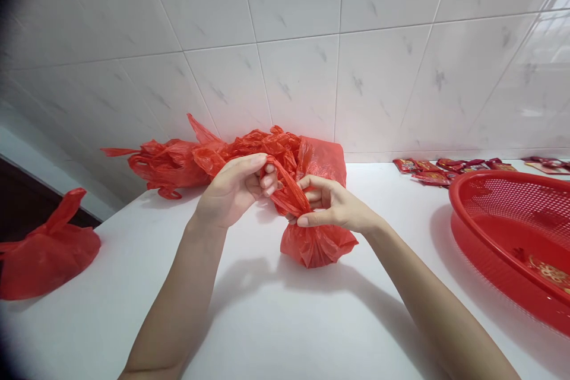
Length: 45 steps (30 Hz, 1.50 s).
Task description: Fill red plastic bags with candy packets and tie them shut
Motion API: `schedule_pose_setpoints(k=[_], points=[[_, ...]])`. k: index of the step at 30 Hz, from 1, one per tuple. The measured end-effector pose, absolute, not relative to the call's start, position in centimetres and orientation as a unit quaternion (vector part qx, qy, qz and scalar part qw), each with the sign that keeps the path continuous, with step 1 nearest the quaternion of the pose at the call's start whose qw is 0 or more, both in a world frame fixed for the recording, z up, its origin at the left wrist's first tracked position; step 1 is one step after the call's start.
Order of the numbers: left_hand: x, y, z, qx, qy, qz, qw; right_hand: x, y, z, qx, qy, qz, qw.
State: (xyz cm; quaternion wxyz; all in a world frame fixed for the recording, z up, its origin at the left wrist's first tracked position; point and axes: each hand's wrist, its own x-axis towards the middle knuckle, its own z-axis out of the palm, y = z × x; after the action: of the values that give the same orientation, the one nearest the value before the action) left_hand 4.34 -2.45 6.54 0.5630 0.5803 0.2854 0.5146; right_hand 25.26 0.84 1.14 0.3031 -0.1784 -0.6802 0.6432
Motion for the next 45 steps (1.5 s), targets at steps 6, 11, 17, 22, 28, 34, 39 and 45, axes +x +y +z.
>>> schedule_pose_setpoints(k=[6,11,17,22,28,34,39,45], points=[[4.3,-2.7,6.5,0.604,0.292,0.494,0.554,24.8,1.0,1.1,-0.199,-0.764,0.552,0.269],[4.3,-2.9,6.8,0.601,0.297,0.508,0.541,24.6,1.1,0.7,-0.207,-0.779,0.529,0.266],[4.4,-2.7,6.8,0.600,0.307,0.515,0.529,24.5,1.2,0.1,-0.205,-0.770,0.548,0.253],[4.1,-2.8,7.0,0.581,0.316,0.546,0.515,24.5,0.9,0.5,-0.174,-0.753,0.588,0.237],[4.6,-2.9,7.1,0.544,0.315,0.567,0.532,24.4,0.9,0.4,-0.149,-0.759,0.587,0.239],[4.9,-2.9,7.0,0.550,0.307,0.563,0.536,24.6,0.8,0.8,-0.164,-0.788,0.539,0.246],[4.7,-3.0,7.1,0.571,0.320,0.538,0.530,24.5,0.5,1.0,-0.172,-0.781,0.540,0.262],[4.5,-3.0,7.0,0.584,0.327,0.528,0.523,24.6,0.5,1.0,-0.205,-0.776,0.535,0.264]])
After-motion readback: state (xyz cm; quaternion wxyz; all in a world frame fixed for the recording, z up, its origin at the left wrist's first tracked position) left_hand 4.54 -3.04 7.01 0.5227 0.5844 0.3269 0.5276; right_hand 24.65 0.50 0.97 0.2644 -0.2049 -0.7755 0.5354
